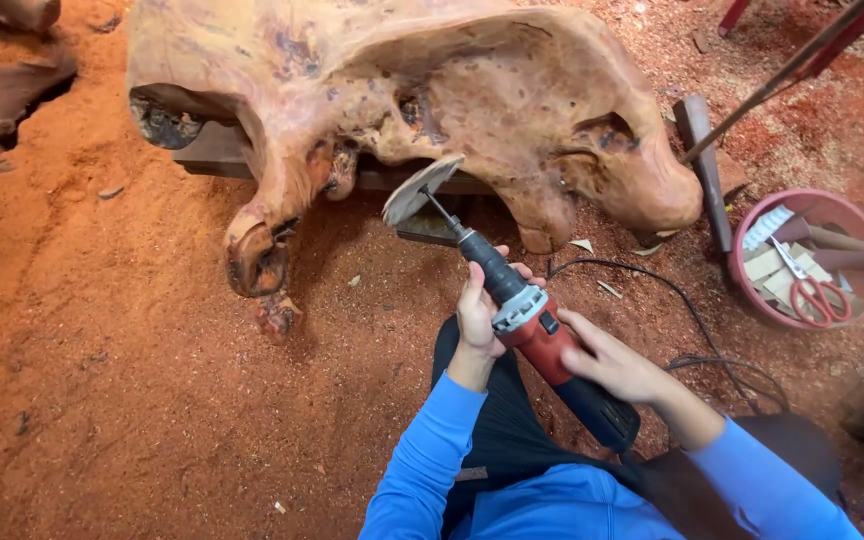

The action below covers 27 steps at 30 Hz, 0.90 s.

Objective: Sanding a large irregular wood stump using a handheld power sander

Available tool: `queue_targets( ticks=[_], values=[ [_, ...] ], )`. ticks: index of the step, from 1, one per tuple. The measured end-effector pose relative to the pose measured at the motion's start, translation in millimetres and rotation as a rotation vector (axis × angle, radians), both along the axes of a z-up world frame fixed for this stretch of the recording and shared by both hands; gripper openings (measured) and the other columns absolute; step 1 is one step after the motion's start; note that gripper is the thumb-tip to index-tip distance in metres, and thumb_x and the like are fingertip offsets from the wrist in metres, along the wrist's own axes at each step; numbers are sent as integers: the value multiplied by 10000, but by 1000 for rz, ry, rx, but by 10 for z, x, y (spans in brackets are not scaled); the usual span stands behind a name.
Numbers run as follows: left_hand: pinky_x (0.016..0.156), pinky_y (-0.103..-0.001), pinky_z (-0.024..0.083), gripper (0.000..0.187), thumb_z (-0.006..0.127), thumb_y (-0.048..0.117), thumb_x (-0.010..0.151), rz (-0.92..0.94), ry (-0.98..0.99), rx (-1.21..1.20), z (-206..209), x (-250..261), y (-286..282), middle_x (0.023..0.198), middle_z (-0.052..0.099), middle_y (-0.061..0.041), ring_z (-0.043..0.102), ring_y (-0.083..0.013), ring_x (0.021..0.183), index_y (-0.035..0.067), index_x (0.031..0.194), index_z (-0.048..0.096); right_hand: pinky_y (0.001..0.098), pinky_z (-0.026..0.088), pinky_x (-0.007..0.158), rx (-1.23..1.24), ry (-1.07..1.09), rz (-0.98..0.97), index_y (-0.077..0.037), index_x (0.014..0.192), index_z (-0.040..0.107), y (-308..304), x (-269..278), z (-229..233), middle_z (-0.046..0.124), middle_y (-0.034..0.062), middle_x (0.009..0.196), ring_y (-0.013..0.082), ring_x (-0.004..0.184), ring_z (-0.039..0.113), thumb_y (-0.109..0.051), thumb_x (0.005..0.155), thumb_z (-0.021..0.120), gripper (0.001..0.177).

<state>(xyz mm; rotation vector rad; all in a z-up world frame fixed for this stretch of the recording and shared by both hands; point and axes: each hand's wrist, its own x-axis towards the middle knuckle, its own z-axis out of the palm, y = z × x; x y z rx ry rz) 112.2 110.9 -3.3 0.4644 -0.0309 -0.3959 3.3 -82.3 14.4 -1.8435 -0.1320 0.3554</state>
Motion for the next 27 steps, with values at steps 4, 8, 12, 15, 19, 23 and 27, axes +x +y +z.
queue_targets(
  ticks=[4, 8, 12, 15, 19, 23, 27],
  values=[
    [851, -538, 568, 522, 519, 516, 1035, -55, 115, -184, 14, 305, 91, 1027, 683, -208, 710, -393, 973, 87, 1331, 523, 380, 122, 1245, -77, 42, 86, -119, 1624, 88, 159, -286, 594, 140, 87, 1724, 186, 1558, 192, -515, 755, 781, 1180],
    [889, -533, 569, 535, 483, 532, 1059, -146, 132, -148, 6, 479, -21, 1135, 678, -257, 699, -408, 1038, 73, 1326, 551, 371, 188, 1226, -170, -86, -178, -139, 1607, 260, 302, -463, 603, 326, 116, 1664, 217, 1519, 315, -338, 729, 832, 1067],
    [963, -451, 569, 532, 507, 458, 1070, -223, 108, -52, 110, 648, -290, 1249, 675, -234, 693, -326, 1116, -24, 1277, 595, 234, 455, 918, -197, -62, -334, -196, 1610, 356, 319, -574, 587, 590, -2, 1431, 111, 938, 616, -225, 730, 833, 1001],
    [925, -402, 594, 446, 567, 343, 1069, -229, -10, 6, 252, 781, -502, 1197, 697, -227, 707, -288, 1070, -66, 1239, 619, 279, 398, 1060, -225, -105, -431, -208, 1603, 366, 220, -579, 578, 556, 40, 1510, 131, 1245, 563, -231, 726, 820, 988],
    [886, -422, 608, 462, 637, 365, 1020, -248, 28, 62, 355, 947, -803, 1171, 713, -179, 704, -272, 1071, -40, 1242, 611, 314, 393, 1089, -235, -159, -459, -202, 1604, 343, 141, -460, 658, 489, 93, 1576, 187, 1343, 525, -234, 750, 794, 966],
    [855, -382, 605, 495, 634, 425, 1052, -181, -48, 110, 192, 1103, -1022, 1121, 710, -193, 710, -247, 1004, -50, 1186, 673, 404, 500, 938, -163, -185, -518, -208, 1597, 414, 48, -299, 643, 585, 147, 1435, 249, 1133, 625, -176, 732, 831, 961],
    [953, -420, 596, 553, 666, 481, 1054, -92, -58, 147, 16, 1276, -1038, 1286, 675, -187, 687, -256, 1155, -22, 1282, 629, 525, 500, 942, -120, -209, -499, -228, 1581, 472, -15, -136, 637, 610, 225, 1402, 368, 1217, 622, -156, 734, 860, 935]
  ],
)
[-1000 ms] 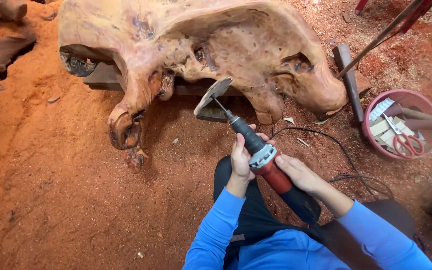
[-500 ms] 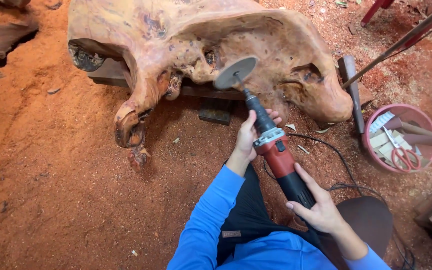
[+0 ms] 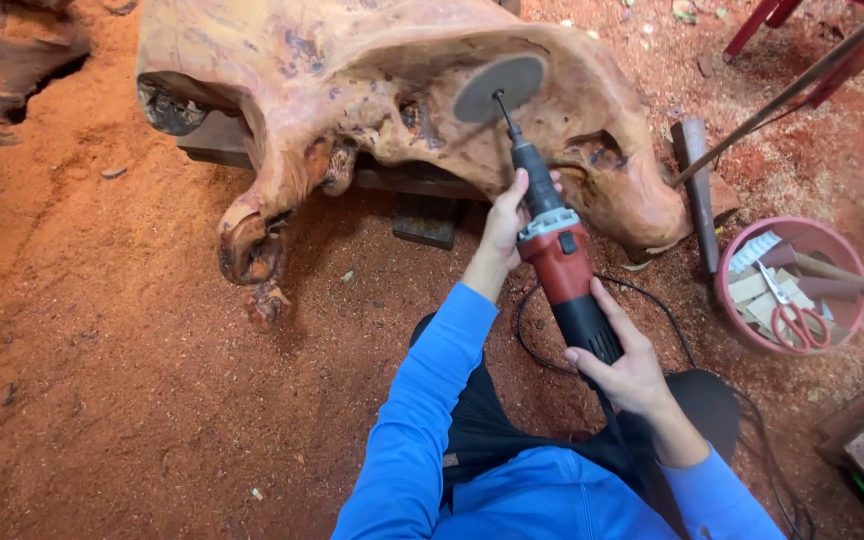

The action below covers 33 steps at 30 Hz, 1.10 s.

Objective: Sanding a large irregular wood stump using a handheld power sander

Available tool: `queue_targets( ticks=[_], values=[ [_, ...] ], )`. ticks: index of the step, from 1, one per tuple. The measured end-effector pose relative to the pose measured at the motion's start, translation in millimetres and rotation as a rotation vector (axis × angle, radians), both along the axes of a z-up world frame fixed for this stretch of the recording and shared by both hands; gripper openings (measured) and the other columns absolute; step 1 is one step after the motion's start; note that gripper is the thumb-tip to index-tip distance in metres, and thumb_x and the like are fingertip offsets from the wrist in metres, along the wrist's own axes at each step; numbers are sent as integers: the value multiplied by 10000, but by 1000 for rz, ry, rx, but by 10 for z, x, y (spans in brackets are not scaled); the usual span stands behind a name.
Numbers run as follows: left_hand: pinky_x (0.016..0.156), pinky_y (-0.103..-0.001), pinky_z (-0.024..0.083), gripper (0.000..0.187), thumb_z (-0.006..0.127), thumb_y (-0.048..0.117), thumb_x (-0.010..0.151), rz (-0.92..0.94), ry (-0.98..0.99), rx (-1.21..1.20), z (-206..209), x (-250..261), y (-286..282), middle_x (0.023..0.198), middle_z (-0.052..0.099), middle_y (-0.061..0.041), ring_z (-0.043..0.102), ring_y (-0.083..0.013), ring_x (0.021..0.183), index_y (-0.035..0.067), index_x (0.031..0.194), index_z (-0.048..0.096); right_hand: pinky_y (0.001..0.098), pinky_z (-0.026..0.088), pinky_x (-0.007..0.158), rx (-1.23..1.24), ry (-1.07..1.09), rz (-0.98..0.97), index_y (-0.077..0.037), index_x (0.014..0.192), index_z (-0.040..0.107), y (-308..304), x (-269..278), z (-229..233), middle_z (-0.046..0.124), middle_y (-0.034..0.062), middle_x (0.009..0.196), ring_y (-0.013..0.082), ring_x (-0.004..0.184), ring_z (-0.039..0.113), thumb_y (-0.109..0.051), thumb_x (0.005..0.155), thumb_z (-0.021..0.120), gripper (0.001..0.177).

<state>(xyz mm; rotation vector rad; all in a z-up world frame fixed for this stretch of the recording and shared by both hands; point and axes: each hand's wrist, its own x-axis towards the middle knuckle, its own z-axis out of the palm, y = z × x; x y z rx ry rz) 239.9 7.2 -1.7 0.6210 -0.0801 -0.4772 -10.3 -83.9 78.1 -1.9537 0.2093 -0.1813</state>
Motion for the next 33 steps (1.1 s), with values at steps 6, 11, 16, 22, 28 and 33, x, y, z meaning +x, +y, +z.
queue_targets(
  ticks=[6, 11, 16, 22, 28, 33],
  values=[
    [877, -463, 630, 522, 691, 411, 1048, 5, 45, 12, 190, -269, -92, 1139, 705, -229, 728, -299, 1041, -83, 1207, 643, 489, 503, 959, -23, 13, -21, -228, 1582, 474, -105, -258, -54, 618, 191, 1412, 321, 1233, 621, -145, 700, 882, 975],
    [903, -449, 619, 544, 662, 435, 1064, 34, 28, -13, 68, -136, -113, 1223, 685, -222, 710, -294, 1096, -75, 1252, 627, 500, 502, 953, -6, 3, 16, -231, 1572, 486, -186, -102, 32, 622, 201, 1401, 326, 1221, 625, -156, 707, 880, 954],
    [896, -461, 622, 564, 661, 443, 1068, 45, 26, -16, 63, -179, -139, 1230, 678, -234, 712, -306, 1091, -81, 1273, 618, 504, 510, 927, -35, 49, 16, -257, 1571, 485, -227, -130, 159, 618, 189, 1419, 347, 1203, 638, -187, 695, 881, 964],
    [868, -433, 634, 539, 644, 454, 1072, 71, 8, -30, 20, -137, -149, 1165, 706, -211, 734, -275, 1021, -56, 1248, 640, 514, 523, 907, -50, 61, 35, -269, 1567, 490, -274, -57, 188, 625, 203, 1405, 364, 1188, 646, -165, 687, 887, 970],
    [807, -422, 648, 489, 657, 414, 1064, 71, 22, -30, 106, -263, -182, 1035, 725, -207, 751, -272, 932, -64, 1169, 662, 514, 519, 918, -63, 101, 10, -281, 1556, 510, -303, -148, 238, 636, 181, 1409, 365, 1208, 643, -170, 666, 892, 975],
    [904, -396, 615, 510, 623, 433, 1079, 128, 2, -37, 116, -188, -93, 1139, 722, -193, 733, -253, 1034, -58, 1213, 662, 515, 516, 925, -100, 69, 67, -281, 1556, 503, -335, 9, 282, 625, 176, 1421, 377, 1220, 632, -189, 673, 887, 967]
  ],
)
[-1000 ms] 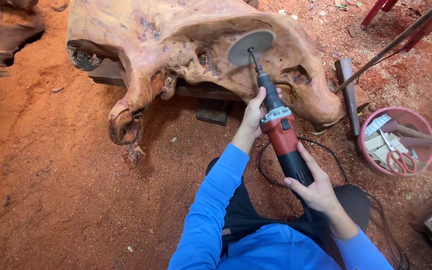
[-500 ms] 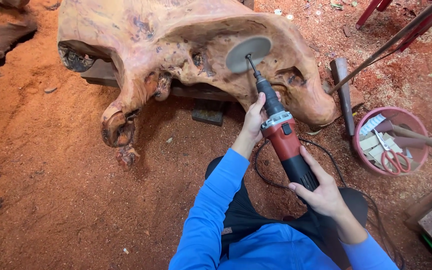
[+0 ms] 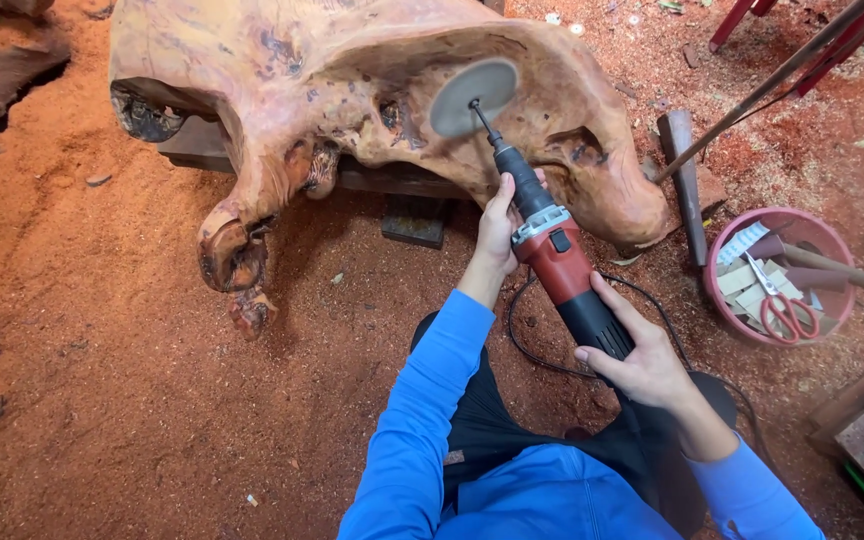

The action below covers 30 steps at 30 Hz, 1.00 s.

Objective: Sanding a large irregular wood stump using a handheld power sander

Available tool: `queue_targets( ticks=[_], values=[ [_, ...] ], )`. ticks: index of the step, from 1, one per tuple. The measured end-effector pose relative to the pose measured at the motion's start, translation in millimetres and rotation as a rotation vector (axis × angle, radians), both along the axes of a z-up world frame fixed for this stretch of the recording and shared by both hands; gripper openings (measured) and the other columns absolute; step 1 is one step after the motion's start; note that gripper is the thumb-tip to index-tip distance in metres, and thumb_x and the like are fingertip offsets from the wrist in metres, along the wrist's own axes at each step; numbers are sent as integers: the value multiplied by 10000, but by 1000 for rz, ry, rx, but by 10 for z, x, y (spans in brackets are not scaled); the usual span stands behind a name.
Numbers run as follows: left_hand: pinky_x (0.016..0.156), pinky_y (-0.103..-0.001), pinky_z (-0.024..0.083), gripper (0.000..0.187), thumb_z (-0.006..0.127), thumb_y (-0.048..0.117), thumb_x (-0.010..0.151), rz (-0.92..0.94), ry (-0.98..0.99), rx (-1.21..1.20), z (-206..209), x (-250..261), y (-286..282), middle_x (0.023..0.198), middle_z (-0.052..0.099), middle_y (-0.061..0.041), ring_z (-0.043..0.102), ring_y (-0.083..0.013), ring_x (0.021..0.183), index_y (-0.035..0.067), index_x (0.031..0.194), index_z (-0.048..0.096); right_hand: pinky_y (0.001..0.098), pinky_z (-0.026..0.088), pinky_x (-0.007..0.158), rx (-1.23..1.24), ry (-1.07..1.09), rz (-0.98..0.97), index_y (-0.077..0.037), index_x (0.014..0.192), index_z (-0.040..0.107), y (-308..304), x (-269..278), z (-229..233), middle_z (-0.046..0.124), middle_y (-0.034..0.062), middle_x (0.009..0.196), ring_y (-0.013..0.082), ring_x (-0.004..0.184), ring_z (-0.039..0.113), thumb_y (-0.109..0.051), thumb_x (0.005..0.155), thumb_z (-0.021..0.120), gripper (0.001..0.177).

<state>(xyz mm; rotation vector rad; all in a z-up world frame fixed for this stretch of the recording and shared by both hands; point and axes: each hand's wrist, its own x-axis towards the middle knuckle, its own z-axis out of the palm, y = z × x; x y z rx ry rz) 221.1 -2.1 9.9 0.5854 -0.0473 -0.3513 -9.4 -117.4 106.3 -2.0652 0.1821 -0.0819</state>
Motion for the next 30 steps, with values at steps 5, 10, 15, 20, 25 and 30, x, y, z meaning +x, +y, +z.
queue_targets(
  ticks=[5, 10, 15, 20, 25, 30],
  values=[
    [893, -386, 617, 515, 631, 460, 1077, -32, 8, -4, 47, -115, -109, 1102, 723, -176, 730, -238, 1009, -35, 1214, 672, 529, 513, 931, -48, 22, -12, -308, 1555, 506, -102, -107, 54, 623, 167, 1430, 390, 1230, 623, -202, 651, 892, 989],
    [917, -395, 608, 521, 634, 497, 1067, -8, 37, 9, -20, 4, -42, 1151, 721, -164, 727, -241, 1047, 7, 1240, 662, 579, 514, 924, -81, -1, 48, -284, 1546, 514, -92, 64, 97, 620, 213, 1414, 456, 1212, 618, -177, 649, 884, 976],
    [866, -414, 626, 528, 632, 532, 1067, -39, 2, -11, -5, 58, -124, 1112, 718, -176, 732, -254, 1000, 31, 1233, 646, 568, 503, 932, -118, -45, 58, -277, 1556, 504, -102, 39, 173, 594, 175, 1462, 425, 1253, 588, -197, 665, 879, 971],
    [838, -411, 635, 484, 654, 465, 1078, -46, 34, -42, -51, -96, -228, 1082, 729, -184, 745, -264, 976, -5, 1195, 662, 545, 509, 948, -137, 4, 2, -292, 1548, 524, -202, -147, 10, 619, 179, 1432, 405, 1249, 598, -203, 636, 893, 987],
    [818, -395, 644, 481, 669, 468, 1066, 24, 11, -77, -33, 174, -35, 1077, 735, -181, 754, -250, 950, 2, 1187, 658, 577, 512, 912, -153, -29, 47, -267, 1550, 518, -69, 175, 55, 633, 199, 1396, 441, 1211, 611, -205, 650, 883, 973],
    [801, -404, 646, 546, 606, 527, 1076, 45, -27, -89, -119, 466, 217, 1111, 734, -195, 760, -259, 962, 7, 1238, 653, 576, 518, 909, -206, -28, 132, -310, 1554, 501, 5, 494, -12, 641, 169, 1388, 440, 1203, 613, -214, 636, 889, 1001]
  ],
)
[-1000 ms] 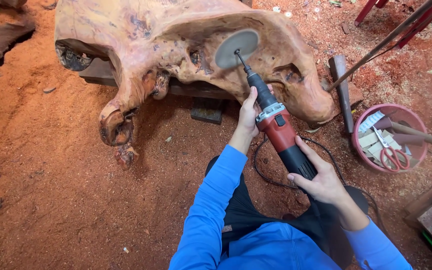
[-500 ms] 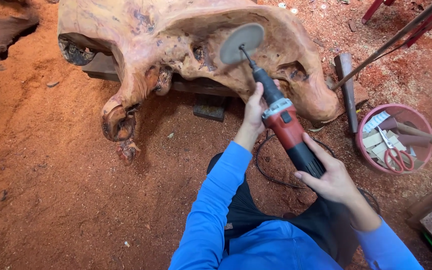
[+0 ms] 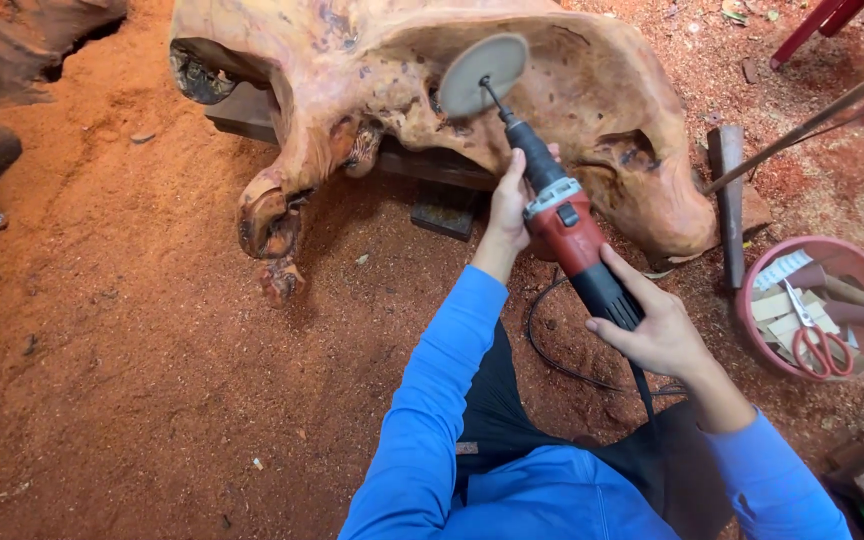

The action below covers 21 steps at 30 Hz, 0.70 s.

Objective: Sanding a large irregular wood stump using a handheld power sander

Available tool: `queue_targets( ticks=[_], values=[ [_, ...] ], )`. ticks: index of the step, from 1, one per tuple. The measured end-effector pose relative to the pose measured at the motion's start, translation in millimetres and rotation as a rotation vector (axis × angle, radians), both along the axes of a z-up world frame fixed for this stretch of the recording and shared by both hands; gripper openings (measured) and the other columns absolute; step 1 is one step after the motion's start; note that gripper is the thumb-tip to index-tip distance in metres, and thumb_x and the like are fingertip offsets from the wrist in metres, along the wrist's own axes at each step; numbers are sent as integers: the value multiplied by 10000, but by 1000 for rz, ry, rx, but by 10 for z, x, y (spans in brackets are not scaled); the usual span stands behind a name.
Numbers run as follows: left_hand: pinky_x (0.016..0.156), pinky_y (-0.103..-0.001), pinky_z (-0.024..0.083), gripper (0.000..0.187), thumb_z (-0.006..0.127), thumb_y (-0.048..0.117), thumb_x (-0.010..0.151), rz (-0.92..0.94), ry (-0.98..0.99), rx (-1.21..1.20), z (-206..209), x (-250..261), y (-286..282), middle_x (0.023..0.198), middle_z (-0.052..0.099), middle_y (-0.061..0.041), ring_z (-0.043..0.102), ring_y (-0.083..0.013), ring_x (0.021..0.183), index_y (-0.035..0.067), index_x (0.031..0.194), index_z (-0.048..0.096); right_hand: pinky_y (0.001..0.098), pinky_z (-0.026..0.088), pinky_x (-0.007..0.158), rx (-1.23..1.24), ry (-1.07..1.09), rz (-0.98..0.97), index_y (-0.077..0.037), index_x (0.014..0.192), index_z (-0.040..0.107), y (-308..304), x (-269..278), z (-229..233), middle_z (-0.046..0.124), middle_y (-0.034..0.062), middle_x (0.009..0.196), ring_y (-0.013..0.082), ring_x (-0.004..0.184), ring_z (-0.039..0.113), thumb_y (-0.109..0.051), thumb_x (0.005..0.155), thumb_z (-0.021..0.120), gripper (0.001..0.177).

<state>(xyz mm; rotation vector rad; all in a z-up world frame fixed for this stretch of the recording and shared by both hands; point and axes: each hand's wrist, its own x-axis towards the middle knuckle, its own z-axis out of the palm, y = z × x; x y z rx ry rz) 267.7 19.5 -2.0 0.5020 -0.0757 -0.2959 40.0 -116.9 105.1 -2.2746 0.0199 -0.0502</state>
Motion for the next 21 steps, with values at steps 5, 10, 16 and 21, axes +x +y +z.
queue_targets(
  ticks=[5, 10, 16, 21],
  values=[
    [973, -349, 591, 583, 565, 522, 1096, 34, 19, -6, -96, 36, 226, 1288, 680, -153, 695, -211, 1146, -7, 1336, 615, 558, 517, 941, -12, 3, 60, -349, 1539, 500, 130, 229, -25, 632, 107, 1417, 398, 1223, 614, -255, 634, 885, 988],
    [1046, -343, 556, 631, 544, 548, 1102, 20, 21, -4, -160, -173, 171, 1376, 634, -150, 655, -189, 1222, -7, 1400, 572, 577, 507, 952, -20, 37, 59, -359, 1548, 490, 96, 36, 44, 620, 86, 1441, 404, 1236, 605, -248, 638, 878, 995],
    [1126, -338, 477, 635, 435, 549, 1143, -76, 21, 3, -218, -837, -111, 1440, 581, -166, 580, -215, 1320, 3, 1457, 509, 568, 519, 959, -35, 59, 25, -325, 1536, 534, -197, -585, -42, 627, 96, 1446, 390, 1237, 612, -207, 629, 887, 980],
    [924, -430, 570, 662, 329, 552, 1100, -167, 124, 100, -164, -1169, -14, 1275, 645, -199, 690, -282, 1016, -16, 1302, 601, 305, 380, 1135, -106, 160, 103, -252, 1571, 413, -273, -821, -166, 600, 22, 1487, 174, 1359, 568, -309, 710, 832, 960]
  ],
)
